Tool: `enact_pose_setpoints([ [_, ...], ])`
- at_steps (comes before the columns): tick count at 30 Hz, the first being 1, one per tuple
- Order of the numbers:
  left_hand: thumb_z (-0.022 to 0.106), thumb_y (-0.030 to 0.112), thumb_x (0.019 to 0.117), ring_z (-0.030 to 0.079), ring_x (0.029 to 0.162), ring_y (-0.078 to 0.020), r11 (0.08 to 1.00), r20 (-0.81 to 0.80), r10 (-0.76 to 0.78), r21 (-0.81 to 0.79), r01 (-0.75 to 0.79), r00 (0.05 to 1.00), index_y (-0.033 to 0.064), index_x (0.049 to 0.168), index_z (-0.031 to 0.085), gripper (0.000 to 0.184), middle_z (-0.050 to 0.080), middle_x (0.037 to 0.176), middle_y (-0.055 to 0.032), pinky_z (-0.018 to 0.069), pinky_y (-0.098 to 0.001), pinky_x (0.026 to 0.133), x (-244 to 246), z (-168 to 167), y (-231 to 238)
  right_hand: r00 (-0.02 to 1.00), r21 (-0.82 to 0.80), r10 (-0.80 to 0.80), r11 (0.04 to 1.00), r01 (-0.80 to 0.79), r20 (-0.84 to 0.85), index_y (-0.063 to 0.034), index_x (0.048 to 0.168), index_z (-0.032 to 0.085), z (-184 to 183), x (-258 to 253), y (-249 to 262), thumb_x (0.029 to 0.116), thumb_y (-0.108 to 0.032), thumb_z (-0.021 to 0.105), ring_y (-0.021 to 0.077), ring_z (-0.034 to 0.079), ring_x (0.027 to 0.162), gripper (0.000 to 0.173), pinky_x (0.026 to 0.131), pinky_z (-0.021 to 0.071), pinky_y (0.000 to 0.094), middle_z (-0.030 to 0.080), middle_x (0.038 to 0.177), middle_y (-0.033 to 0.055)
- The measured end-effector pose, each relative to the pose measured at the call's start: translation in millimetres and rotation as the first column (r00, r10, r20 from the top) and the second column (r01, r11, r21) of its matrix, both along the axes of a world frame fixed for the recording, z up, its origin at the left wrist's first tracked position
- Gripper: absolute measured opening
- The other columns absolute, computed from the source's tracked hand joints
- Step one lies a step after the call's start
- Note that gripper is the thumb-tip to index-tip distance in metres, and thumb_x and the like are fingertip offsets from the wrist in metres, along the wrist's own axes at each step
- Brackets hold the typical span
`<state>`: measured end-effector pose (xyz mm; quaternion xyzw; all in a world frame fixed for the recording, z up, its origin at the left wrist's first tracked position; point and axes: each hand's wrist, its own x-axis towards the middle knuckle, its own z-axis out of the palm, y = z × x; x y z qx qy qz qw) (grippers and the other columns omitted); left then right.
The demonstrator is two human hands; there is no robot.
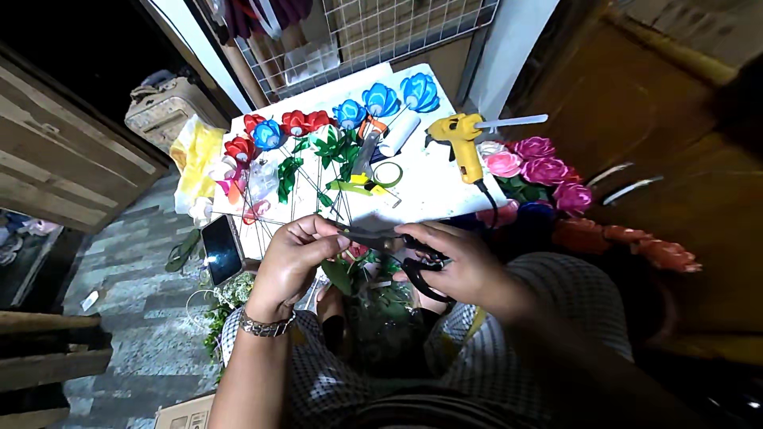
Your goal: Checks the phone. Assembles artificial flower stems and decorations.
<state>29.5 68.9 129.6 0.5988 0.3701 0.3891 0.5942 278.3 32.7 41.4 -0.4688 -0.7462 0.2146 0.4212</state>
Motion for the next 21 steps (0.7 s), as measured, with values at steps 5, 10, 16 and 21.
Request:
enact_pose_setpoints([
  [5,0.064,0.003,0.0888,0.064,0.06,-0.003,0.999,-0.071,0.031,0.016,-0.03,0.997,0.0151,0.083,0.073,0.016,0.071,0.077,-0.0004,0.0539,-0.0174,0.054,-6.6,0.0,-1.9,1.0,-0.009,0.023,1.0,-0.023,0.016,-0.0097,0.127,0.069,-2.2,0.1,1.3,0.0783,-0.026,0.079,0.0169,0.067,0.083,0.052,0.071,0.0573,0.0395,0.071,0.103,0.0067],
  [10,0.066,0.003,0.0876,0.07,0.066,-0.0071,0.997,-0.108,0.016,-0.073,-0.024,0.994,0.0131,0.079,0.072,0.014,0.076,0.081,-0.0051,0.0581,-0.0214,0.059,-16.8,-1.3,-7.2,0.993,-0.053,0.114,0.992,-0.114,0.002,-0.0106,0.122,0.072,-2.7,1.1,0.2,0.0798,-0.03,0.079,0.014,0.07,0.085,0.047,0.075,0.0589,0.0388,0.074,0.099,0.0044],
  [16,0.07,0.008,0.089,0.068,0.07,-0.0072,0.999,-0.14,0.037,0.028,-0.033,0.989,0.0126,0.089,0.076,0.008,0.075,0.088,-0.003,0.0577,-0.0218,0.062,-35.2,-10.1,-3.6,0.975,-0.205,-0.211,0.954,0.22,0.061,-0.0007,0.135,0.06,15.4,24.7,11.9,0.0914,-0.014,0.076,0.0379,0.067,0.084,0.048,0.075,0.053,0.0614,0.069,0.097,0.0215],
  [21,0.067,0.003,0.0921,0.061,0.065,0.0001,0.927,-0.296,0.249,0.349,-0.138,0.922,0.0128,0.097,0.069,0.011,0.066,0.08,0.0079,0.0536,-0.0163,0.06,-36.3,-9.4,1.5,0.876,-0.042,-0.419,0.897,0.44,0.238,0.0177,0.109,0.06,41.2,12.6,9.8,0.0987,-0.011,0.061,0.0422,0.064,0.075,0.031,0.068,0.0539,0.053,0.064,0.088,0.0319],
])
